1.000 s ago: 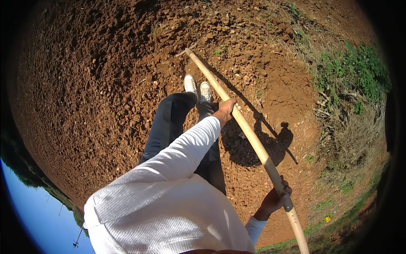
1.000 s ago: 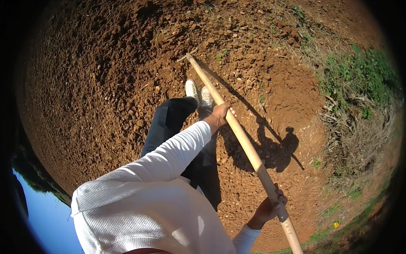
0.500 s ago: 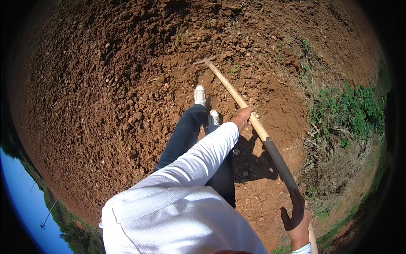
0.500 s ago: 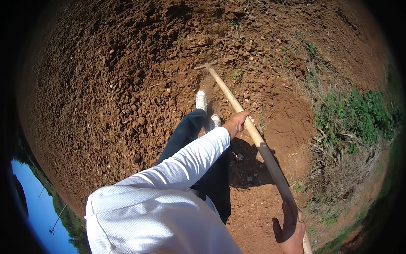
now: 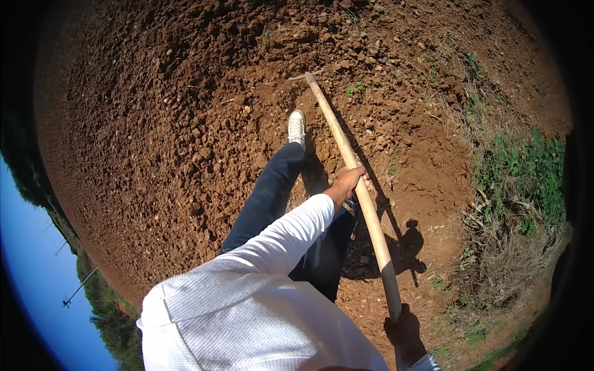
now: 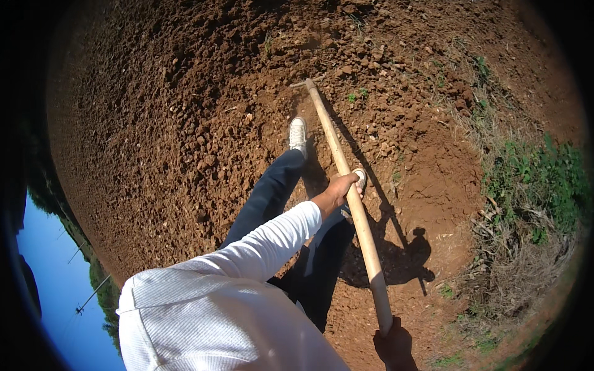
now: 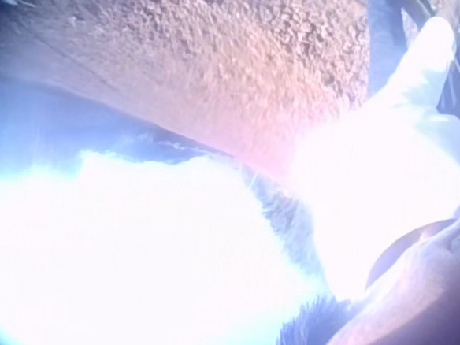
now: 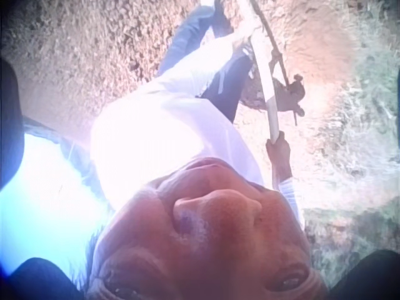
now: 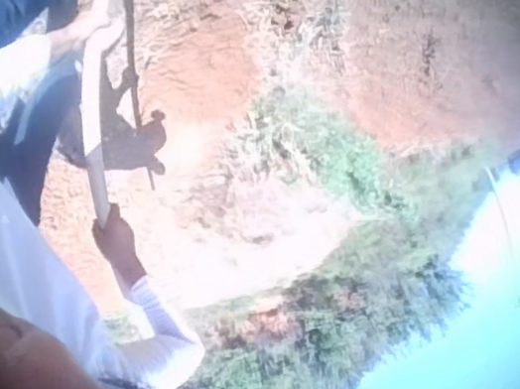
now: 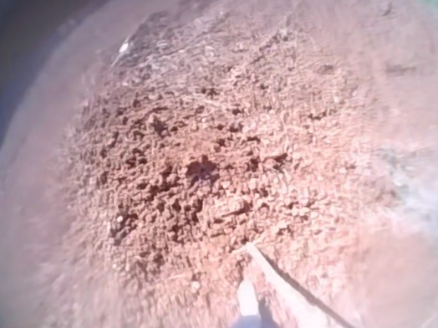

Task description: The person uses a garden fork to break up and turn over soil in an outdoor field. They repeatedly drive the fork into the ground and pull back to loosen the earth, moving forward along a narrow strip.

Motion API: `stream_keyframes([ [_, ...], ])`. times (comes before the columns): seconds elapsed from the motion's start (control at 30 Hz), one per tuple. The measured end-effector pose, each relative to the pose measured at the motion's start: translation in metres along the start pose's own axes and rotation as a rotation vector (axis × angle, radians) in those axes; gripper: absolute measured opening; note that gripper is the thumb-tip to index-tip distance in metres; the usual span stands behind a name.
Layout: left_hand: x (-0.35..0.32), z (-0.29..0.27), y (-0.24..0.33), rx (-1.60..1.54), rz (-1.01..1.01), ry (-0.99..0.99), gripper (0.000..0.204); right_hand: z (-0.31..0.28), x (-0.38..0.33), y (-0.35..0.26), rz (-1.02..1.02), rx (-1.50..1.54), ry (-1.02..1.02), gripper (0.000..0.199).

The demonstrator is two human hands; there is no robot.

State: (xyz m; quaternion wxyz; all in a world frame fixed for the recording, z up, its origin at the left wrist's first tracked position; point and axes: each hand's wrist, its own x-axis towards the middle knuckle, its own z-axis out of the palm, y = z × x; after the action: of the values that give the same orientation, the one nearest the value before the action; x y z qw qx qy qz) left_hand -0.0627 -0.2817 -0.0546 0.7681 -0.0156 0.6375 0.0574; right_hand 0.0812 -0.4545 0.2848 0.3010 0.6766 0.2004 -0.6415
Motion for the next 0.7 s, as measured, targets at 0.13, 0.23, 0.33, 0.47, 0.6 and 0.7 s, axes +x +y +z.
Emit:
stream_keyframes([
  [0.13,0.038,-0.02,-0.064,0.202,-0.014,0.09,0.031,0.082,0.083,0.066,-0.088,0.073,0.06,0.04],
  [0.23,0.065,-0.047,-0.094,0.742,0.062,0.176,0.057,0.15,0.155,0.108,-0.123,0.096,0.133,0.039],
  [0.33,0.078,-0.078,-0.101,0.892,-0.042,0.292,0.061,0.212,0.234,0.132,-0.058,0.137,0.184,0.04],
  [0.47,0.08,-0.117,-0.081,0.715,0.004,0.319,0.035,0.256,0.316,0.139,0.092,0.099,0.15,0.041],
  [0.6,0.084,-0.13,-0.04,0.476,-0.096,0.162,0.031,0.246,0.286,0.132,0.05,0.107,0.244,0.033],
  [0.7,0.09,-0.113,-0.017,0.452,-0.179,-0.017,0.034,0.201,0.205,0.119,0.014,0.19,0.309,0.026],
])
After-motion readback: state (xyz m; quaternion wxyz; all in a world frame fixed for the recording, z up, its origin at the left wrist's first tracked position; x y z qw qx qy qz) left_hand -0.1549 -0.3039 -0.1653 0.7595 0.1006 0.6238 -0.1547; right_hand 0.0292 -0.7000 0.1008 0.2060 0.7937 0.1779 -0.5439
